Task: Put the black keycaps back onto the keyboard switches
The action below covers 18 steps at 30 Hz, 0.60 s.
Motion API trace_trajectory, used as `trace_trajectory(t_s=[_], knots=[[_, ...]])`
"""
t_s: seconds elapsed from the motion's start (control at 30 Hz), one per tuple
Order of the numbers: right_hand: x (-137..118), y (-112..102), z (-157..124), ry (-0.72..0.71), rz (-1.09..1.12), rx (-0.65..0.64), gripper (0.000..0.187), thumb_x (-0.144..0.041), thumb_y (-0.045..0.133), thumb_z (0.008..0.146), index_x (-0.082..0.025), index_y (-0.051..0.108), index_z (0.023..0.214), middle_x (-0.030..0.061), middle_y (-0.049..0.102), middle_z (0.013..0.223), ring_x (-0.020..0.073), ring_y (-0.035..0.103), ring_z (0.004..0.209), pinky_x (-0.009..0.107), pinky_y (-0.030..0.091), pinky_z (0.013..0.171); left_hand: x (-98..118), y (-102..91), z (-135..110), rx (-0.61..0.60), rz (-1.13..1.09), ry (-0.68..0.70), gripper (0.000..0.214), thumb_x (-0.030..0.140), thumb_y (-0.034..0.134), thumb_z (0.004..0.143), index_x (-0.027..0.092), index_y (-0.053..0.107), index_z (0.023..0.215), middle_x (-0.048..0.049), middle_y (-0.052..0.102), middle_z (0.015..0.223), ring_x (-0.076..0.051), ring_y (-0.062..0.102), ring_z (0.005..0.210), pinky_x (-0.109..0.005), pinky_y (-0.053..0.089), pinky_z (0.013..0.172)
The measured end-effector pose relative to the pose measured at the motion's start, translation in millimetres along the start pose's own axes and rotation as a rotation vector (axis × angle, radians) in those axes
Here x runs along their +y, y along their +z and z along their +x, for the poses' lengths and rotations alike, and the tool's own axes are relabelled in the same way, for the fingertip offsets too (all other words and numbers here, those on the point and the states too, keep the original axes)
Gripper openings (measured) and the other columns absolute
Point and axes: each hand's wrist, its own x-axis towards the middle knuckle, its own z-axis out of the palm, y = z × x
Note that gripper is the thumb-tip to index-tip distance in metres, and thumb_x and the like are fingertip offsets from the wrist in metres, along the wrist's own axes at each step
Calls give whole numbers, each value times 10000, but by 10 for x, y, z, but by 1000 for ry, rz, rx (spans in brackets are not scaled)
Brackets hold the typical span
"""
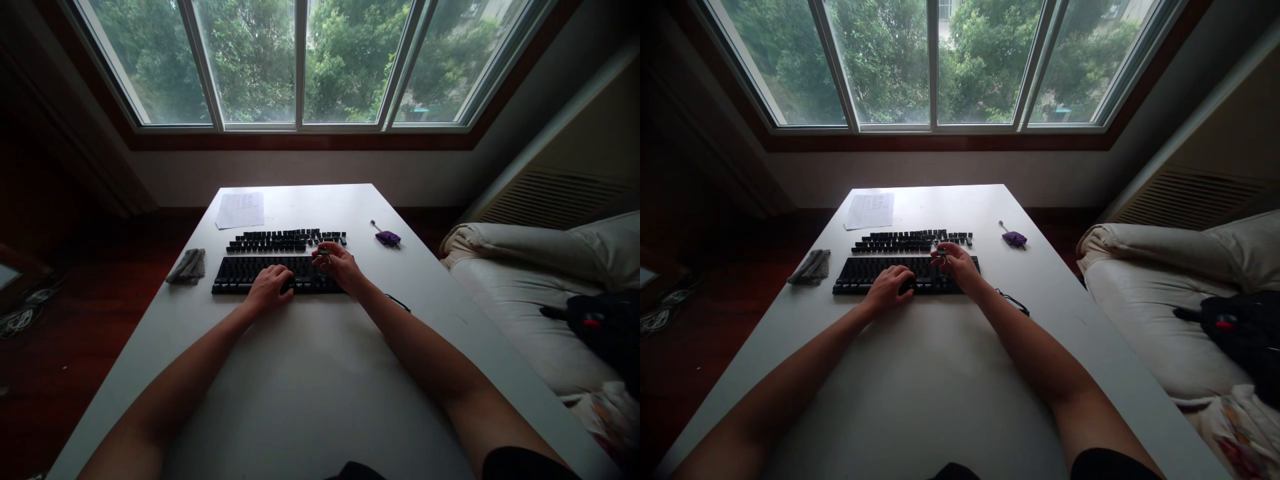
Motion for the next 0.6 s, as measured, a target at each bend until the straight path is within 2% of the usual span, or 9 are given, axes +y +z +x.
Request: trace_trajectory(t_s=[0.13,0.3,0.5,0.6], knots=[[5,-14,14,-25,18,39,382,-397,755,746,-226,589,1045,26,686,915,154,663,767,245,498,621,-12,-5,0,-7,-2,10,341,314,646,826,246,614,1158,-73,618,1182,-273,558,1070,-434,459,920],[2,-27,14,-49,-5,54,373,-461,715,794,-223,584,1050,5,656,808,130,601,659,265,491,615,-31,6,-2,-6,-6,17,351,317,644,832,249,609,1175,-70,613,1203,-271,554,1085,-436,454,940],[-5,-47,15,-69,-91,45,386,-502,685,808,-214,589,1045,11,658,781,135,595,647,268,481,609,-44,17,-11,-5,-13,19,359,318,645,834,252,611,1185,-72,611,1208,-270,550,1099,-440,453,951],[10,-73,25,-105,-180,50,359,-517,664,819,-208,610,995,-7,621,695,127,553,593,262,455,578,-56,18,-8,-4,-18,22,356,319,641,840,249,611,1187,-74,609,1212,-270,549,1100,-437,454,946]])
